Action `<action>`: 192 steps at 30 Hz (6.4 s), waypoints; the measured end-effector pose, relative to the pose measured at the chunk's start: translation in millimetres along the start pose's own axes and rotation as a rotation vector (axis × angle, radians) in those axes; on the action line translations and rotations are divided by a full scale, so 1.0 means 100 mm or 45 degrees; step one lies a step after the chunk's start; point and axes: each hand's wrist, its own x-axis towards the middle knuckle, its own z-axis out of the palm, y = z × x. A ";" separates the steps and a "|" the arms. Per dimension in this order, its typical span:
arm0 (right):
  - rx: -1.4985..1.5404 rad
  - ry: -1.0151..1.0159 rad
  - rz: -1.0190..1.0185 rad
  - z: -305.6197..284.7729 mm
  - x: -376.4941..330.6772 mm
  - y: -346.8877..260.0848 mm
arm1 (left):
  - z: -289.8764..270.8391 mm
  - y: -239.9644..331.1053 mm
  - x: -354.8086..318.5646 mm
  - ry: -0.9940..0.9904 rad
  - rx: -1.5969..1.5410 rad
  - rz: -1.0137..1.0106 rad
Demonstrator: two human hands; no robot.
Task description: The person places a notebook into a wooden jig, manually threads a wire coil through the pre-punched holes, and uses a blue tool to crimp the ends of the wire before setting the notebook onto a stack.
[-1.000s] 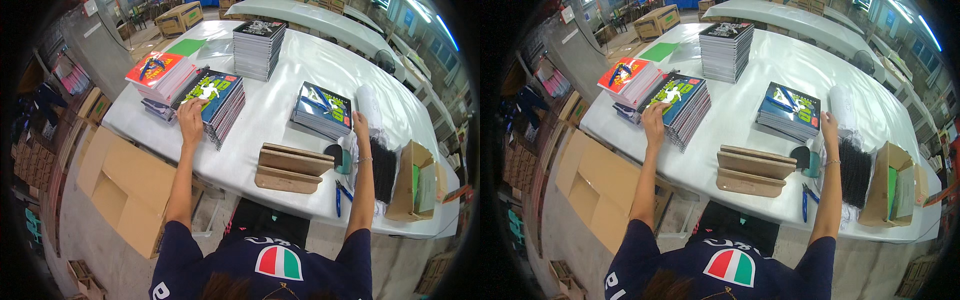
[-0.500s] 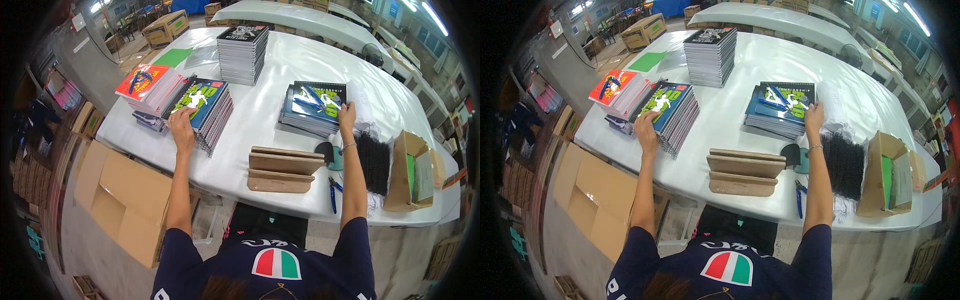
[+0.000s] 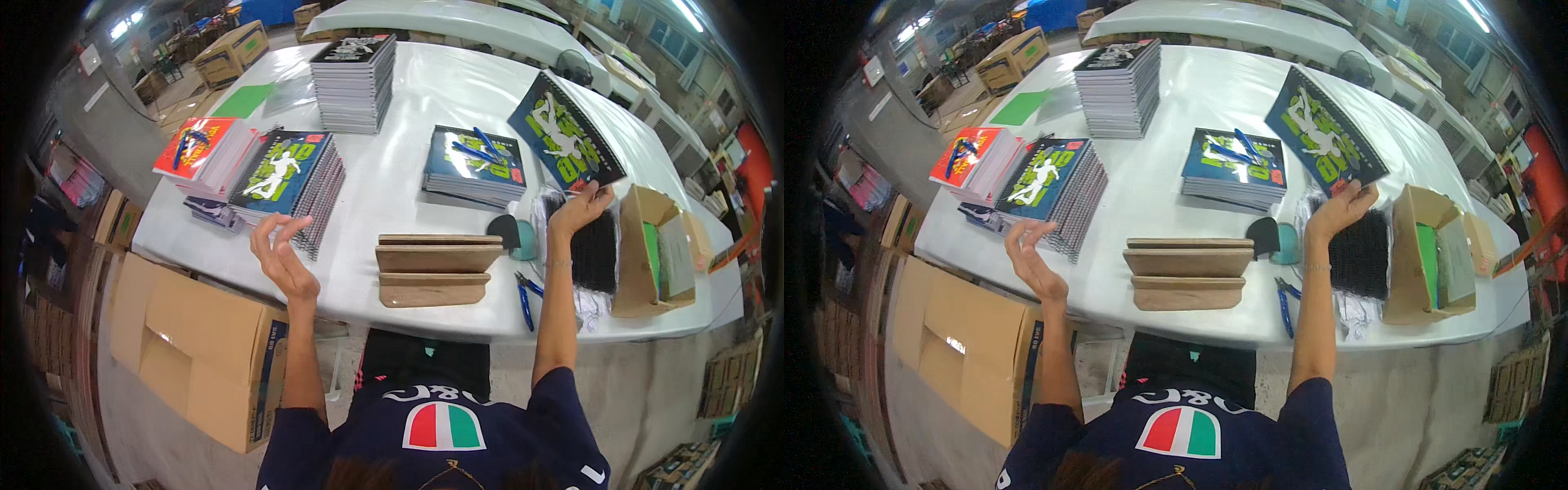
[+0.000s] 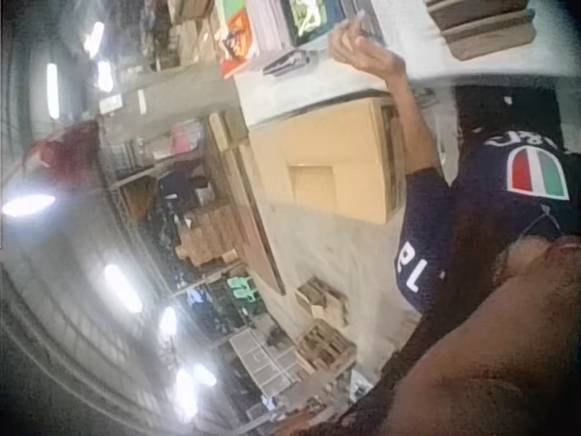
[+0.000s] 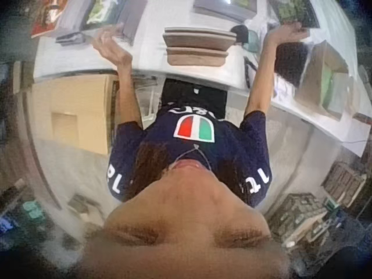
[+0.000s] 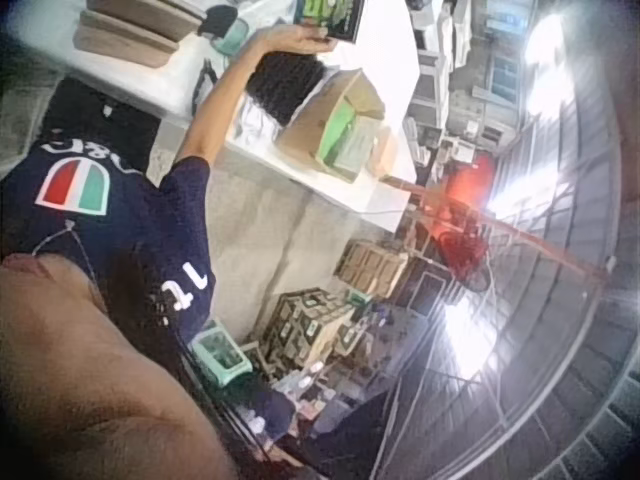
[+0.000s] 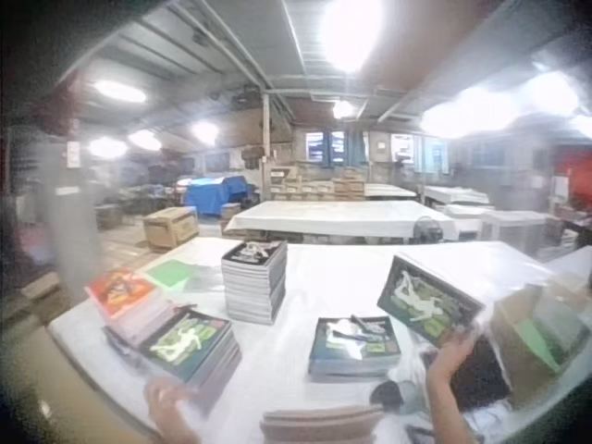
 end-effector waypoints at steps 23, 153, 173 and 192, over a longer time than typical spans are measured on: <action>-0.775 -1.100 -0.290 -0.99 -1.39 -0.62 | 0.52 0.17 -0.58 -0.770 -0.770 -0.753; -0.128 -2.081 -0.305 -0.31 -1.02 0.18 | 1.24 0.80 -0.46 -0.869 -0.225 0.510; 0.665 -2.108 1.199 -0.18 -0.43 -0.31 | 1.24 0.68 -0.41 -0.999 -0.166 0.518; -0.109 -2.306 0.673 -0.10 -0.31 -0.96 | 1.08 0.80 -0.45 -0.812 -0.013 0.183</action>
